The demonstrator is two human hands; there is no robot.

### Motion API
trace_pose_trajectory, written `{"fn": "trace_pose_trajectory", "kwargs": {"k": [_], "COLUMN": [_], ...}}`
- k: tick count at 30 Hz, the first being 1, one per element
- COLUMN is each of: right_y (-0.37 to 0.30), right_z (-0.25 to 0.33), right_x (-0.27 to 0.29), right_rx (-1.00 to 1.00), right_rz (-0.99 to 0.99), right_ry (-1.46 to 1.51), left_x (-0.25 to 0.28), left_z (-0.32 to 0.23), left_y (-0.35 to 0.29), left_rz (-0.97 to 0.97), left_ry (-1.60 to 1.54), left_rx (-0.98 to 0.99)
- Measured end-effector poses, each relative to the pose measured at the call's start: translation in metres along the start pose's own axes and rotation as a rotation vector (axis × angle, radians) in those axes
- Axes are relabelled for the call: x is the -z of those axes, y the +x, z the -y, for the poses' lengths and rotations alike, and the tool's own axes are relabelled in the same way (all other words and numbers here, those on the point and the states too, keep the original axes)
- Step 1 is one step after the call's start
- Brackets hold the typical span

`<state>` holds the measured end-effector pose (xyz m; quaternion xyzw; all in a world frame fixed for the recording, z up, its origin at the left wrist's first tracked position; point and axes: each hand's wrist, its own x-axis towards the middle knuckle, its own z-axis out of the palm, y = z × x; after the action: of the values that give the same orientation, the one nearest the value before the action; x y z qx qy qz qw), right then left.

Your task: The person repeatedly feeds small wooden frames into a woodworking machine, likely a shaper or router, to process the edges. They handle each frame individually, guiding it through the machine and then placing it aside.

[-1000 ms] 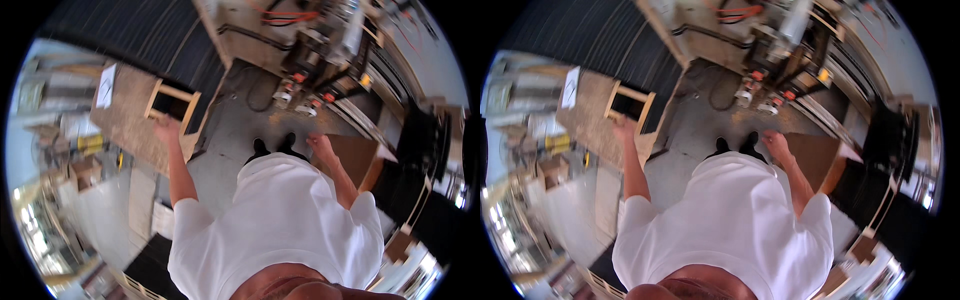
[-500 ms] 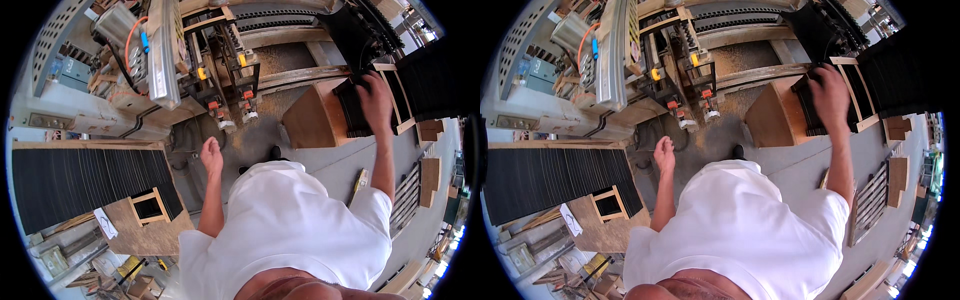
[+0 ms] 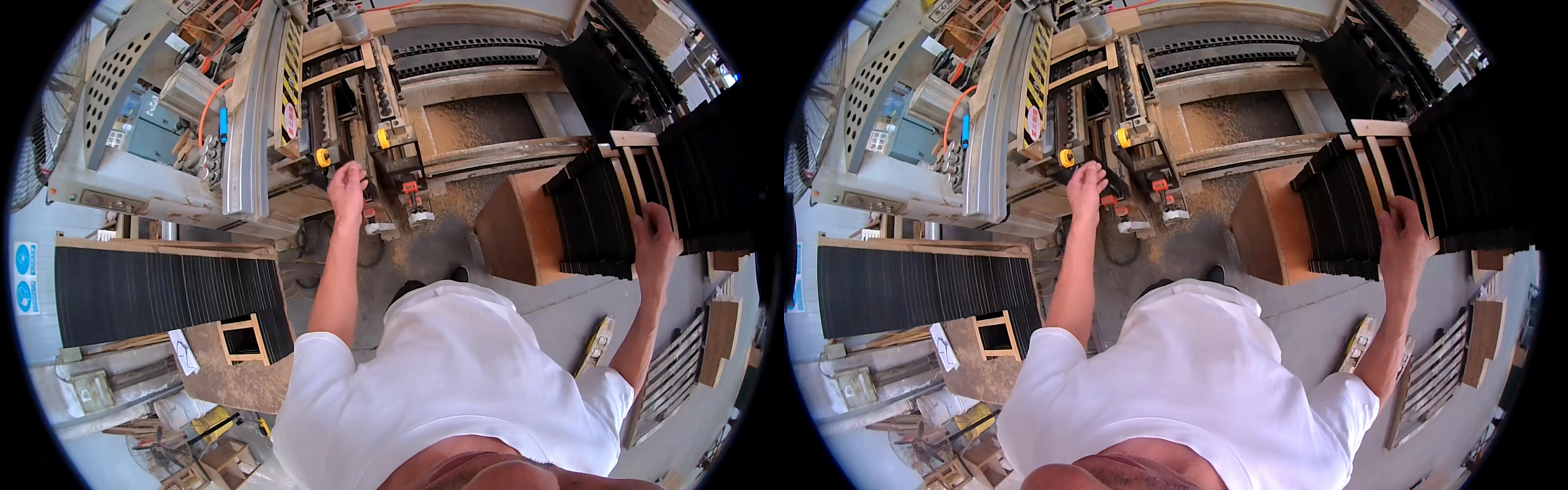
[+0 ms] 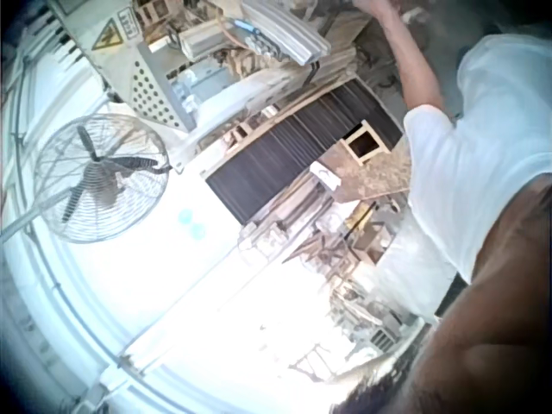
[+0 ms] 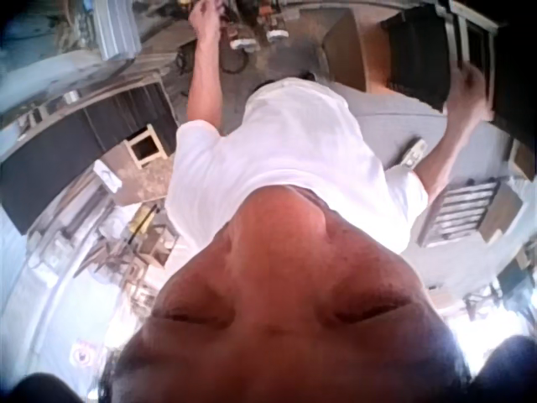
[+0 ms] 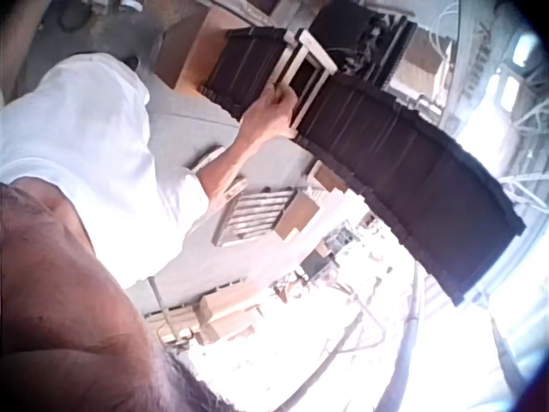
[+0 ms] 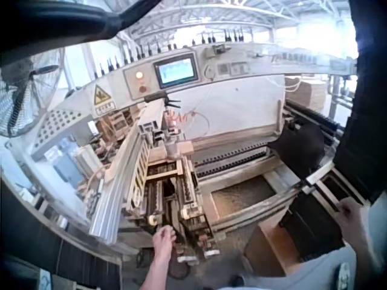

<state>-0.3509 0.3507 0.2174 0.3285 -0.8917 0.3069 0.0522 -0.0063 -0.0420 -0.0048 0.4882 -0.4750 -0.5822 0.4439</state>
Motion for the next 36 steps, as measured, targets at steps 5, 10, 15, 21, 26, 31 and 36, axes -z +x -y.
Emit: {"fn": "trace_pose_trajectory", "kwargs": {"k": [5, 10, 15, 21, 26, 31, 36], "right_y": [0.005, 0.01, 0.025, 0.052, 0.074, 0.118, 0.159], "right_z": [0.029, 0.073, 0.104, 0.14, 0.178, 0.221, 0.248], "right_x": [0.013, 0.005, -0.014, -0.049, -0.077, -0.136, -0.247], "right_rx": [0.037, 0.111, 0.266, 0.275, 0.279, 0.66, 0.938], "right_rz": [-0.078, -0.099, -0.094, 0.0, 0.123, 0.223, 0.36], "right_ry": [0.102, 0.186, 0.184, 0.173, 0.14, 0.132, 0.152], "left_x": [-0.028, -0.054, -0.084, -0.101, -0.11, -0.078, -0.085], "left_z": [-0.028, -0.04, -0.052, -0.059, -0.064, -0.035, -0.039], "left_y": [0.068, 0.152, 0.238, 0.296, 0.284, 0.304, 0.248], "left_rz": [0.004, -0.018, -0.064, -0.048, -0.081, -0.038, -0.126], "left_ry": [-0.068, -0.149, -0.061, -0.082, -0.36, -0.731, -0.741], "left_rx": [0.024, 0.065, 0.165, 0.26, 0.296, 0.213, 0.366]}}
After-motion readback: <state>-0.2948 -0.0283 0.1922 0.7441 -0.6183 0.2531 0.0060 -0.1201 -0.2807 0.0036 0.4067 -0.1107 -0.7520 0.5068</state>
